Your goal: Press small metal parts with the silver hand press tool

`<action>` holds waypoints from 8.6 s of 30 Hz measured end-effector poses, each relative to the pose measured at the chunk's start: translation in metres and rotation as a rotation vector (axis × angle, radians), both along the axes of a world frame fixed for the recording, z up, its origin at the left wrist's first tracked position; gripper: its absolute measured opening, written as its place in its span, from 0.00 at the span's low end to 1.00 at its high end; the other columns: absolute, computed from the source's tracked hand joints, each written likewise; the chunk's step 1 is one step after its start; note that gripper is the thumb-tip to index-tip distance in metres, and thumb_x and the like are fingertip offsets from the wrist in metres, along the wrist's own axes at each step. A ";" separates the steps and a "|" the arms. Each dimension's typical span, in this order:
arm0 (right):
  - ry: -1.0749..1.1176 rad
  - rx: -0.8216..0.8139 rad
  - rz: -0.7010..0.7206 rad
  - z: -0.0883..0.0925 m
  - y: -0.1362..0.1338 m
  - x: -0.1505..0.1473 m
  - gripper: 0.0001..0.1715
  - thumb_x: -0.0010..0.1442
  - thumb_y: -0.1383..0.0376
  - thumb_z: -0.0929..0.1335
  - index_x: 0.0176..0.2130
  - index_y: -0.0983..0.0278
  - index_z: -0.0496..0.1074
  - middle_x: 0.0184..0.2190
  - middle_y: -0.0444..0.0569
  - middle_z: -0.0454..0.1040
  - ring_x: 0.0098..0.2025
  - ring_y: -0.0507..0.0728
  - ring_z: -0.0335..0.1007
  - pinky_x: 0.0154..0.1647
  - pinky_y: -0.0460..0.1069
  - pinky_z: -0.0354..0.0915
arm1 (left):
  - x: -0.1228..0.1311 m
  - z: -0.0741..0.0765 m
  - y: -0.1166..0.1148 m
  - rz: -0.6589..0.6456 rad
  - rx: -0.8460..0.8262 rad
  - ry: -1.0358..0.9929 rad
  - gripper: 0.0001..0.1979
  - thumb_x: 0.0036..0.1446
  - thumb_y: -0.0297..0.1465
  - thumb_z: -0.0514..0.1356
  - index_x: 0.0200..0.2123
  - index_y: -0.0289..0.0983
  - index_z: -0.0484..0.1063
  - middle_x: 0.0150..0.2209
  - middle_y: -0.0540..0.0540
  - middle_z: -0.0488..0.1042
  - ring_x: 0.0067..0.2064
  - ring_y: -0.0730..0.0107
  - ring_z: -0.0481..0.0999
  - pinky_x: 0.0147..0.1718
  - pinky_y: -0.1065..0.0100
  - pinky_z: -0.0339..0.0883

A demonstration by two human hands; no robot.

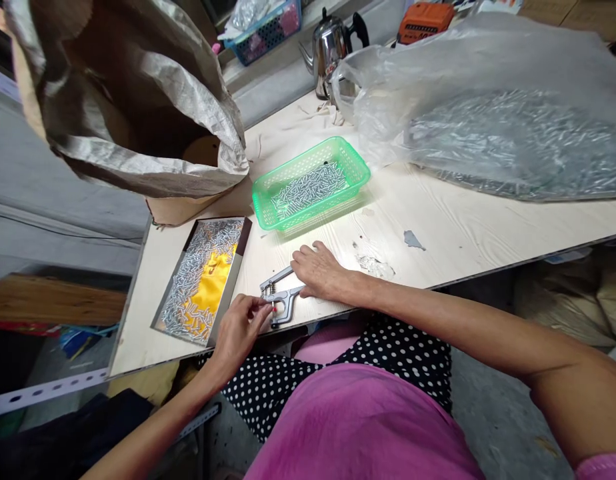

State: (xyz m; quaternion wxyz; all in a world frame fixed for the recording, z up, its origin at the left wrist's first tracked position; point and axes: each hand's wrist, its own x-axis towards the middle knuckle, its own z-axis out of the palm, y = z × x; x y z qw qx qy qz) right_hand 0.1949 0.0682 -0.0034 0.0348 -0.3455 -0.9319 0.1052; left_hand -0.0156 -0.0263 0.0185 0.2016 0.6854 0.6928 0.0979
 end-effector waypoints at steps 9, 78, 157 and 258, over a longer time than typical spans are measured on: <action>0.091 -0.031 -0.018 -0.010 0.000 0.012 0.41 0.48 0.53 0.76 0.54 0.72 0.65 0.49 0.60 0.69 0.50 0.65 0.62 0.49 0.57 0.59 | 0.020 -0.019 0.052 -0.537 0.067 0.129 0.36 0.58 0.39 0.62 0.65 0.35 0.52 0.60 0.35 0.65 0.57 0.51 0.65 0.55 0.50 0.63; 0.181 -0.049 -0.123 0.059 0.019 -0.033 0.07 0.64 0.69 0.65 0.42 0.64 0.72 0.39 0.51 0.73 0.40 0.56 0.69 0.40 0.49 0.62 | -0.124 -0.025 0.096 -0.214 0.314 0.179 0.14 0.65 0.31 0.49 0.30 0.38 0.71 0.34 0.43 0.73 0.40 0.60 0.68 0.40 0.61 0.64; 0.114 -0.066 0.066 0.002 -0.007 0.002 0.44 0.55 0.61 0.74 0.63 0.68 0.55 0.52 0.59 0.71 0.53 0.64 0.63 0.58 0.62 0.51 | 0.016 0.004 0.037 -0.465 0.041 0.178 0.31 0.54 0.39 0.66 0.59 0.38 0.63 0.58 0.39 0.68 0.56 0.53 0.66 0.53 0.54 0.65; 0.216 -0.070 -0.074 -0.027 -0.053 -0.006 0.05 0.65 0.68 0.66 0.39 0.63 0.73 0.36 0.50 0.71 0.38 0.57 0.66 0.36 0.49 0.59 | -0.073 0.027 0.057 0.316 -0.227 -0.741 0.15 0.45 0.39 0.66 0.32 0.34 0.70 0.26 0.49 0.74 0.26 0.73 0.71 0.26 0.70 0.67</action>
